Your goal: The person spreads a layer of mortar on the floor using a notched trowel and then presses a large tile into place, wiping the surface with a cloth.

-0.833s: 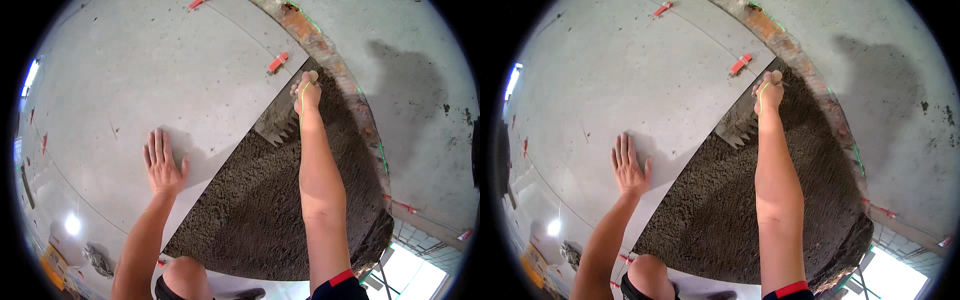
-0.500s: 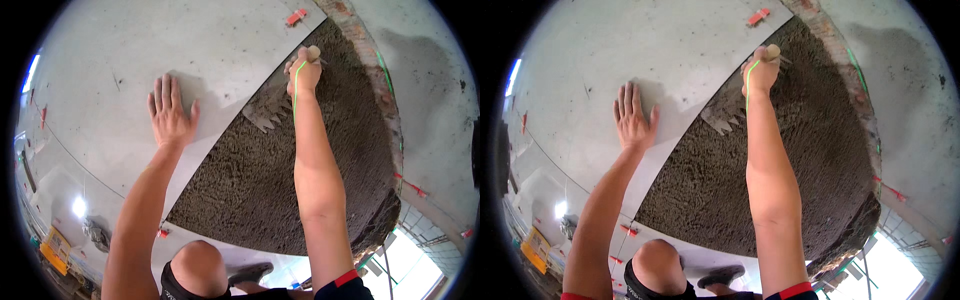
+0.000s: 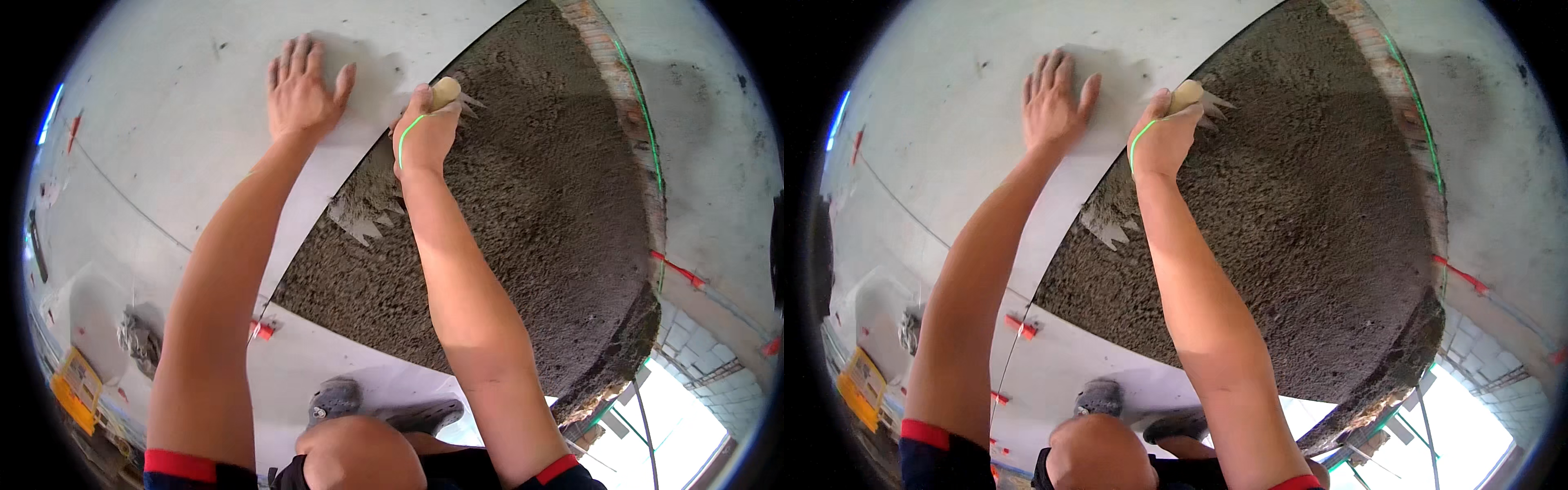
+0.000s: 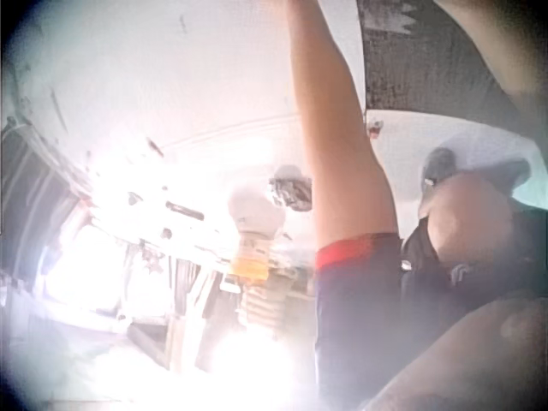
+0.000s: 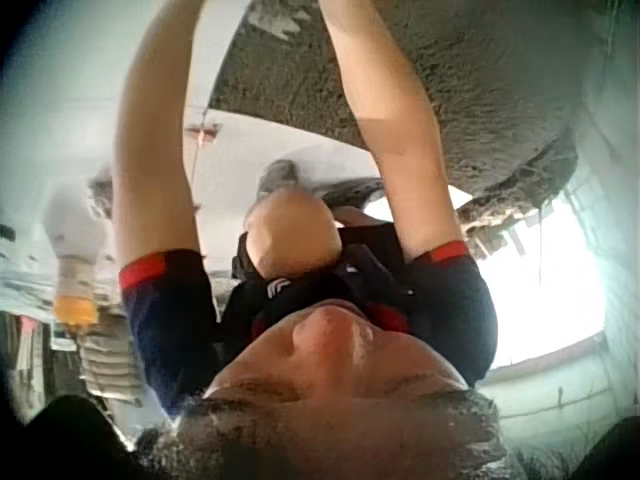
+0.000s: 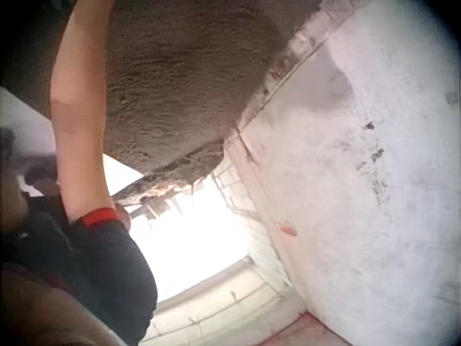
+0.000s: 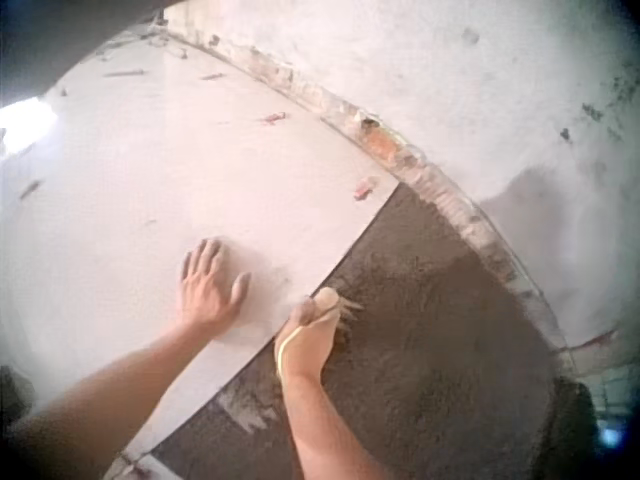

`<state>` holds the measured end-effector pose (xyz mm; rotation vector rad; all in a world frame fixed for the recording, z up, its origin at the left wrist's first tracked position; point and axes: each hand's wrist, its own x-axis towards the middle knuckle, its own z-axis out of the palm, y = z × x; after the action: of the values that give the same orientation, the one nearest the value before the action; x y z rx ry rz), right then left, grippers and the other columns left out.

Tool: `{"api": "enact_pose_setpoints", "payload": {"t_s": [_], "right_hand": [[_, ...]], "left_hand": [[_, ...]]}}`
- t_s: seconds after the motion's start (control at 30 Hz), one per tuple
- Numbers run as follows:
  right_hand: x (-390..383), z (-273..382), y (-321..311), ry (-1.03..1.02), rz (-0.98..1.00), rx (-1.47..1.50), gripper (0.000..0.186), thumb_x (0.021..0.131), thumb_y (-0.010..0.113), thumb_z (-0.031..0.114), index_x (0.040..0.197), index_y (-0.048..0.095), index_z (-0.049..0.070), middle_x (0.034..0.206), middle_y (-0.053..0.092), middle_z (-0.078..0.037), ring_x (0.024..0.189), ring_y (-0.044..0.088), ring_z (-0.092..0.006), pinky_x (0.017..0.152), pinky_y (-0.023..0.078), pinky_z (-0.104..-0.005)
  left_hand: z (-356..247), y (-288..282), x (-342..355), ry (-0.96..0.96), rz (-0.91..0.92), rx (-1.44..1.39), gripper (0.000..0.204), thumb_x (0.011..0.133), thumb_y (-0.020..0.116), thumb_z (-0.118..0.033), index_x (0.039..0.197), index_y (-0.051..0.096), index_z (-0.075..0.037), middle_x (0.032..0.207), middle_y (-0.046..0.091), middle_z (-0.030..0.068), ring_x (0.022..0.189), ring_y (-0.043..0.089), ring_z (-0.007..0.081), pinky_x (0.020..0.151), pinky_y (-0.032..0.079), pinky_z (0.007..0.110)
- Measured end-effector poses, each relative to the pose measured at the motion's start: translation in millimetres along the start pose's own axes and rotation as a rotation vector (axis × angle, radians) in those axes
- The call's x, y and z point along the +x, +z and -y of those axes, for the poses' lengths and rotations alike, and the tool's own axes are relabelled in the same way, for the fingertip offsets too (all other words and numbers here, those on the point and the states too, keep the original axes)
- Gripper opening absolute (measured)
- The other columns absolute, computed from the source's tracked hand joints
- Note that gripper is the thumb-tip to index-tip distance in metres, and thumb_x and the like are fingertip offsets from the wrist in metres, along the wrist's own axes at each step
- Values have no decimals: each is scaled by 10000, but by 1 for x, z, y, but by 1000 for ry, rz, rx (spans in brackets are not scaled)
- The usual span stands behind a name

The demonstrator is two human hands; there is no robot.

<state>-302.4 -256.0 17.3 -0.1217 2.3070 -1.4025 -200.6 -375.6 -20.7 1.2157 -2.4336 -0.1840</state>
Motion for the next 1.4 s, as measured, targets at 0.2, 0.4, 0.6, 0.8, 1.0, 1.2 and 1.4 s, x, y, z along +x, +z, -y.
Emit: {"api": "enact_pose_setpoints", "payload": {"t_s": [0.2,0.4,0.6,0.8,1.0,1.2,1.4], "right_hand": [[-78,-22,10,-21,-59,38,449,1041,552,335,1228,411,-48,947,611,-159,663,612,-198,581,515,-347],[-161,-28,13,-92,-64,-34,480,1026,556,292,1245,370,-93,1134,606,-346,989,666,-462,795,561,-506],[-194,-24,9,-80,-84,-75,479,1010,589,266,1241,376,-95,1163,597,-353,1024,663,-479,832,568,-517],[-180,-44,4,-96,-157,-106,438,1004,598,278,1184,405,-72,1022,651,-319,914,697,-442,780,571,-493],[-126,-53,-40,-121,-305,-37,447,1016,572,246,1274,387,-70,1090,650,-278,886,691,-413,750,579,-460],[-113,-4,-160,-99,58,231,368,995,646,276,1224,523,15,898,586,-50,593,511,-102,544,471,-277],[-203,-20,-168,-488,480,-537,545,918,698,422,1253,589,6,1004,725,-189,863,727,-315,766,564,-402]], "left_hand": [[13,-14,-33,79,-6,-221,566,1004,508,-501,1377,587,-84,1538,485,105,1468,378,301,1224,260,467],[29,-49,-97,41,112,-361,531,999,527,-470,1351,609,-80,1548,470,111,1482,356,294,1242,230,461],[56,-74,-126,97,248,-403,508,1026,515,-410,1402,568,-73,1582,422,123,1514,295,309,1248,208,473],[65,-94,-135,127,419,-365,535,1046,486,-420,1460,515,-83,1626,353,111,1537,237,313,1261,179,470],[76,-113,-144,200,526,-286,540,1045,478,-399,1477,486,-76,1640,320,108,1538,236,298,1266,197,447],[91,-114,-147,296,541,-254,541,1046,490,-320,1531,410,-94,1653,292,108,1541,230,304,1262,209,441],[97,-111,-156,468,444,-90,631,1026,518,-334,1564,328,-64,1670,236,120,1552,194,300,1264,184,465]]}}
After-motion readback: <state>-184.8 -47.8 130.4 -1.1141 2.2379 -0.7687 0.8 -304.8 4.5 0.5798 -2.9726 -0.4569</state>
